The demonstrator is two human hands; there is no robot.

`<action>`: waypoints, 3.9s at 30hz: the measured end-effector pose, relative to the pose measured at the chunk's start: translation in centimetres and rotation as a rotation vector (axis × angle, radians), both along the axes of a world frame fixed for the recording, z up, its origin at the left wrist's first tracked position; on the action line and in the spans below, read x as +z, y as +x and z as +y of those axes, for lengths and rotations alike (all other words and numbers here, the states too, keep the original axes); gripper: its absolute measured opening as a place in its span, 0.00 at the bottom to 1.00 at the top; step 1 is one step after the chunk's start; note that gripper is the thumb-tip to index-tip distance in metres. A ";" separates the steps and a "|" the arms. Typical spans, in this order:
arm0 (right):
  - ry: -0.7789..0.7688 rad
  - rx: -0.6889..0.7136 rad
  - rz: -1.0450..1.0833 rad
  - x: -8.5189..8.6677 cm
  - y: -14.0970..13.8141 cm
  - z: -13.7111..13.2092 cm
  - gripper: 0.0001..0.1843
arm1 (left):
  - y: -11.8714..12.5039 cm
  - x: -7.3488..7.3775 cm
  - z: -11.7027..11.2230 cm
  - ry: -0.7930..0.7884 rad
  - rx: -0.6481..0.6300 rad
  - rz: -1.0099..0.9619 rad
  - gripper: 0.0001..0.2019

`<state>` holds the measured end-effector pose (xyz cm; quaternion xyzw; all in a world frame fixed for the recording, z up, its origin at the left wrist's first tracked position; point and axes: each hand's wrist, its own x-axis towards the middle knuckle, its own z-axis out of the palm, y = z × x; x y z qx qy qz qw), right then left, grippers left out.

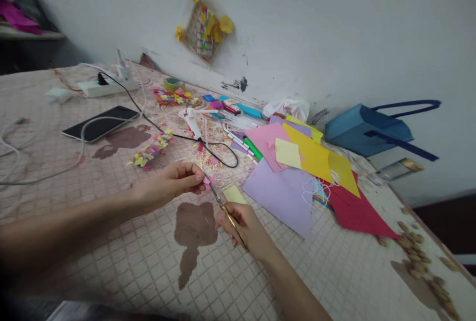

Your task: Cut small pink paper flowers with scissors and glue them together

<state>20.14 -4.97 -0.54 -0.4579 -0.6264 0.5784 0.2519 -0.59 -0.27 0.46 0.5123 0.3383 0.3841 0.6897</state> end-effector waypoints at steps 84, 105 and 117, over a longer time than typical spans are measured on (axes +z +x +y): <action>0.047 -0.129 -0.016 -0.1 -1.5 -1.0 0.22 | -0.1 -0.2 0.4 0.031 0.135 -0.019 0.09; 0.071 -0.120 -0.180 -0.1 -1.2 -0.9 0.21 | 0.0 -0.1 0.3 0.011 0.156 -0.056 0.08; 0.103 -0.104 -0.203 -0.1 -1.0 -0.9 0.21 | 0.0 0.1 0.3 0.003 0.149 -0.066 0.08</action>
